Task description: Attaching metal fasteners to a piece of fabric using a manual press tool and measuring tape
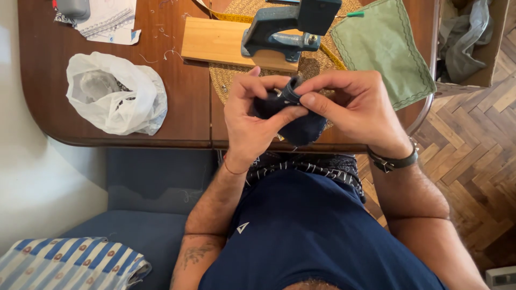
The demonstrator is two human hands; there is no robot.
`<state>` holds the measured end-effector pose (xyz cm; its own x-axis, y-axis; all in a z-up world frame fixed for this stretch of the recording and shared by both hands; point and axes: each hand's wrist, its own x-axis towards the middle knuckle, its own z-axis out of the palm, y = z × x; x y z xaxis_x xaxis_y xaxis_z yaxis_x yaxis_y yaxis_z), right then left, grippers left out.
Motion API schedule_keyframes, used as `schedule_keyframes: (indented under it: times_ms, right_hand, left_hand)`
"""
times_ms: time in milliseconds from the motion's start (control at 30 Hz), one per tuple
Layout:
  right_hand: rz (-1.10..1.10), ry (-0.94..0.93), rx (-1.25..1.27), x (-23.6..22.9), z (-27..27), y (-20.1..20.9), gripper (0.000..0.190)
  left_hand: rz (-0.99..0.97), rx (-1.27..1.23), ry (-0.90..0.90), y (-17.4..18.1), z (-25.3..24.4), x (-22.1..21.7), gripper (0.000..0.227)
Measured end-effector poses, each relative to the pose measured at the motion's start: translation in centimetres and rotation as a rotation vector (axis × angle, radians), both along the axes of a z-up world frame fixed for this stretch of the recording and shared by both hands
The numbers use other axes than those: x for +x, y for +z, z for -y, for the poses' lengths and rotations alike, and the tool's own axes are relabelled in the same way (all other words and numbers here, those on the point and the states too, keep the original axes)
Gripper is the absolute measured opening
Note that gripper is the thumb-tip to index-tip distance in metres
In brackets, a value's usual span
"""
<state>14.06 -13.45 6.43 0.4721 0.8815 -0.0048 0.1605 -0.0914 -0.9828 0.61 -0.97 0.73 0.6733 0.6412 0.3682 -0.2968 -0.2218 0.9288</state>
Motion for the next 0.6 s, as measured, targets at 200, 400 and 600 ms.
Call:
schedule_keyframes:
  times_ms: [200,400,600]
  right_hand:
    - [0.043,0.005,0.005,-0.1,0.2,0.1,0.011]
    - [0.271,-0.028,0.050,-0.8,0.1,0.1,0.009]
    - [0.311,-0.090,0.155,-1.0,0.3,-1.2,0.011]
  left_hand:
    - [-0.146,-0.119,-0.040,0.0,-0.3,-0.8,0.055]
    - [-0.320,0.066,0.070,0.9,-0.2,-0.7,0.018]
    - [-0.287,-0.044,0.048,-0.1,0.1,-0.5,0.019]
